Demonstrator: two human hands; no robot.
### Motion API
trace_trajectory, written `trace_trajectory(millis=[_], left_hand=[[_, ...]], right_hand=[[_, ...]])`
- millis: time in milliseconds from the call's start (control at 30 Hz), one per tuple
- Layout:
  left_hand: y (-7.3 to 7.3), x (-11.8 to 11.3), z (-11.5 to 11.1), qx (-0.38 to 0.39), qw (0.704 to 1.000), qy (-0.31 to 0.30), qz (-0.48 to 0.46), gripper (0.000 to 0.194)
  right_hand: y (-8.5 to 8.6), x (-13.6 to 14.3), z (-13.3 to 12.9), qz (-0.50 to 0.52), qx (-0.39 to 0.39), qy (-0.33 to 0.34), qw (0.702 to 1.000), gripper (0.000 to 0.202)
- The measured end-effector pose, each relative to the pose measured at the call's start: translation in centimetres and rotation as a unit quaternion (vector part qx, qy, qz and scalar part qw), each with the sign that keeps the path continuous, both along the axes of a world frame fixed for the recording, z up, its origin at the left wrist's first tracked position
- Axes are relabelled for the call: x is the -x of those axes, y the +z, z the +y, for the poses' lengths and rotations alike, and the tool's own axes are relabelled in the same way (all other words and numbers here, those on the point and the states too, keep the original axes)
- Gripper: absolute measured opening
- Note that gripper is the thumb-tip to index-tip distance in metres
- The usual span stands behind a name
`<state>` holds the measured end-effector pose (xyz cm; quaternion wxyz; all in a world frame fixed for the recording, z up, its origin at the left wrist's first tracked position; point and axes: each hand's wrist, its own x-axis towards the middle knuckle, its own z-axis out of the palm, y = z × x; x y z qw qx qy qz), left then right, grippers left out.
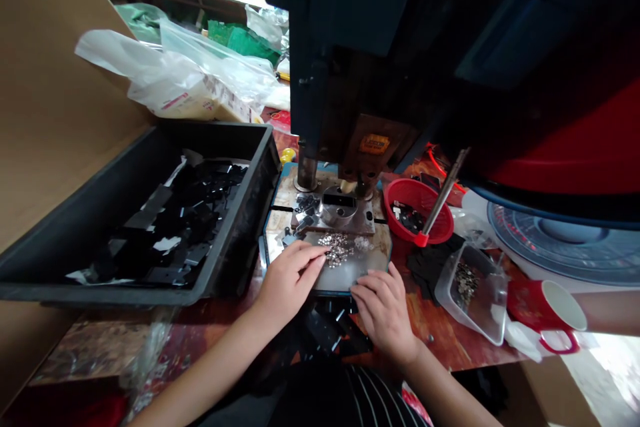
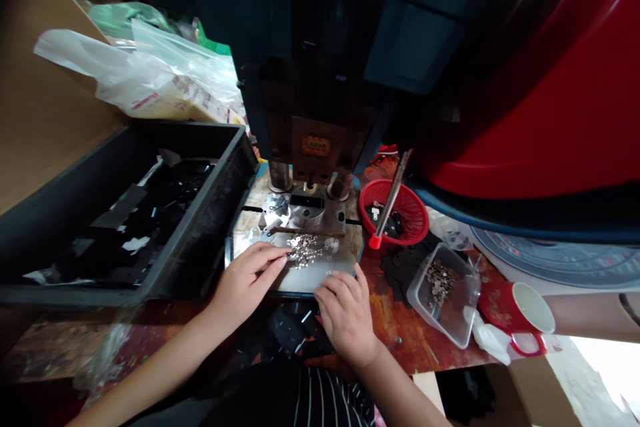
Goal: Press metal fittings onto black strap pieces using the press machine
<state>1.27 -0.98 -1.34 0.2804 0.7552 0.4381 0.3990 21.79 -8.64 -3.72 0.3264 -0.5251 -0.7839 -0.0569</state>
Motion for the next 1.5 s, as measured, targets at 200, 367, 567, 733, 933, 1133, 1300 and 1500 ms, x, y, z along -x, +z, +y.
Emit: trace_trajectory(millis=[200,367,567,733,933,1133,1300,1500], left_hand=[[-0.2,0.1,0.4,0.053,0.997,0.038,-0.028,0.024],[-0.3,0.1,0.3,0.095,0.992,0.058,-0.067,0.017],[-0.4,0.2,0.6,0.089,0.990,0.047,-0.103,0.016],[0.7,-0.3,2.2,0.141,0.971,0.086,-0.172,0.021],[2.6,-1.5,6.2,0.085,0.977,0.096,-0.168,0.019],[3.5,-3.1,8.3,0.013,0.992,0.113,-0.048,0.020],[3.4,-3.7,8.9,-0.015,0.993,0.117,-0.008,0.016],[3.1,-3.6,9.3,-0.040,0.992,0.115,0.015,0.016]], right_hand=[[3.8,0.7,7.1,0.092,-0.005,-0.091,0.992,0.014],[5.1,1.7,13.7,0.107,-0.009,-0.104,0.989,0.014],[4.9,2.2,14.4,0.015,-0.012,-0.079,0.997,0.016],[5.3,1.8,12.6,-0.052,-0.017,-0.061,0.997,0.026],[5.1,1.8,12.2,-0.055,-0.005,-0.057,0.997,0.031],[4.2,1.1,12.6,0.049,0.011,-0.019,0.999,0.034],[3.4,0.4,12.6,0.089,-0.006,-0.011,0.996,0.033],[3.3,0.5,12.7,0.043,-0.002,-0.021,0.999,0.030]])
